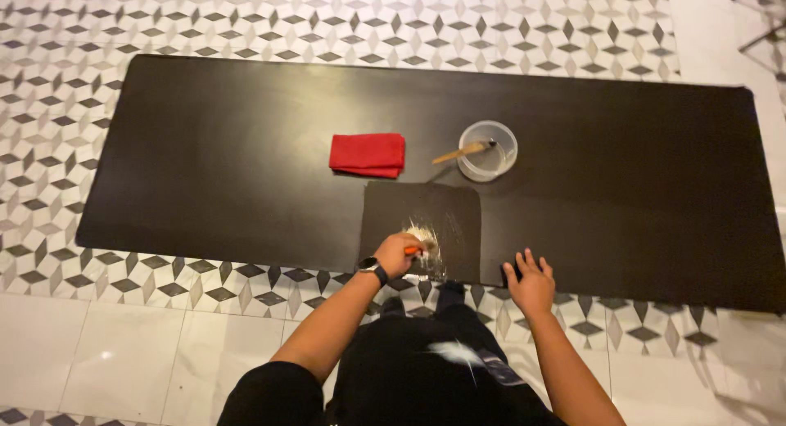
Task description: The person cleans a dark rectangular surface on a table using a brush and a liquid from a plastic container. They scrub the surface in circular motions, occasionally dipping the brush into the container to reload the liquid. A red cloth is visible on the table but is not used during the cleaning process.
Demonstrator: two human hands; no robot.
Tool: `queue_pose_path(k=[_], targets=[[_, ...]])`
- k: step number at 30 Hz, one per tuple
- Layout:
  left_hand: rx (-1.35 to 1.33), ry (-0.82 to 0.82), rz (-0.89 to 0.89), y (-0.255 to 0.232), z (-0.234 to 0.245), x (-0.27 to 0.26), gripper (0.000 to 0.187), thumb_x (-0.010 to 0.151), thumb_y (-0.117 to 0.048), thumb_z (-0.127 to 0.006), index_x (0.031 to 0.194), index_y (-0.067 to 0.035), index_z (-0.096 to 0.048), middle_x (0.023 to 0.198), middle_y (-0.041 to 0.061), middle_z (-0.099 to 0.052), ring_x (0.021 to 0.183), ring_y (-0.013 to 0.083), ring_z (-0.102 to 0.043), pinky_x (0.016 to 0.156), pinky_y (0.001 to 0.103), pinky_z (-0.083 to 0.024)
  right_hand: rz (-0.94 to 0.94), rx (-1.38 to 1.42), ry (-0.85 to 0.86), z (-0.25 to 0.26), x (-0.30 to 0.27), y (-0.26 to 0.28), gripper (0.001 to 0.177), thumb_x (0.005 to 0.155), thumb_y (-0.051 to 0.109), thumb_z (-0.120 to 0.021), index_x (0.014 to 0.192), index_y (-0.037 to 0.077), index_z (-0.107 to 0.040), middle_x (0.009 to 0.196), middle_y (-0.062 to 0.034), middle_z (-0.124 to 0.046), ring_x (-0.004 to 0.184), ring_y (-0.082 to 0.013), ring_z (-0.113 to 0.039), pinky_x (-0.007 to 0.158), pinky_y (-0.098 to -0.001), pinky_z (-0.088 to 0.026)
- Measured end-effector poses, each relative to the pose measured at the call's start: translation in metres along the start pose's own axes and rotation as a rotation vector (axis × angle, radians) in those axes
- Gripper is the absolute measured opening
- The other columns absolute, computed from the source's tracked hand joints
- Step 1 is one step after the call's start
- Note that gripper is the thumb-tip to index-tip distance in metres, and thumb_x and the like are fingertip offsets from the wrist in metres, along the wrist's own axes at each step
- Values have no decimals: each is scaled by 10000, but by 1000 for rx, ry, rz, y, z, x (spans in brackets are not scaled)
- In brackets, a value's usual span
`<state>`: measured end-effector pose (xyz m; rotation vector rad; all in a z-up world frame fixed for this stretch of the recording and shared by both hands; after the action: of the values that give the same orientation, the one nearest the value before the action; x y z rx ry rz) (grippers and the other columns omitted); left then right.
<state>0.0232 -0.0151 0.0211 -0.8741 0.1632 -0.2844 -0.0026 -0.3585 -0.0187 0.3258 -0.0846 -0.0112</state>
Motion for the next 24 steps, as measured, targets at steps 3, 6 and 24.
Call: queue_pose_path(k=[3,6,24], targets=[[122,-231,-92,-21,21,21,428,678,84,-684,1057,-104,-749,1170,112,-725,1126,365,-634,971,438,-514,4,-78,23,0,12,3,514,953,533,-577,1251,147,-739,1421,-84,-652,1218,-471,-580,1064,-464,-480],[218,-307,-78,-32,19,30,410,734,70,-679,1093,-115,-749,1193,118,-709,1151,362,-625,992,442,-506,100,-233,68,-1,20,14,525,972,549,-558,1229,129,-740,1395,-116,-654,1151,-442,-612,1086,-475,-488],[207,-568,-7,-20,13,26,358,720,85,-657,1017,-87,-759,1127,142,-724,1085,370,-656,957,437,-534,223,-200,202,0,20,1,590,896,548,-623,1297,121,-690,1435,-79,-608,1146,-452,-577,915,-458,-560]])
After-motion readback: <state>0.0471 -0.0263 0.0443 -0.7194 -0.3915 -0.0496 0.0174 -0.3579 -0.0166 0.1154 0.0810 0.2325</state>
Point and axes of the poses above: each hand's wrist, its own x-axis towards the middle knuckle, its own z-axis out of the back of the hand, y = z × x, the point moved 8 cm from there along x, towards the middle knuckle
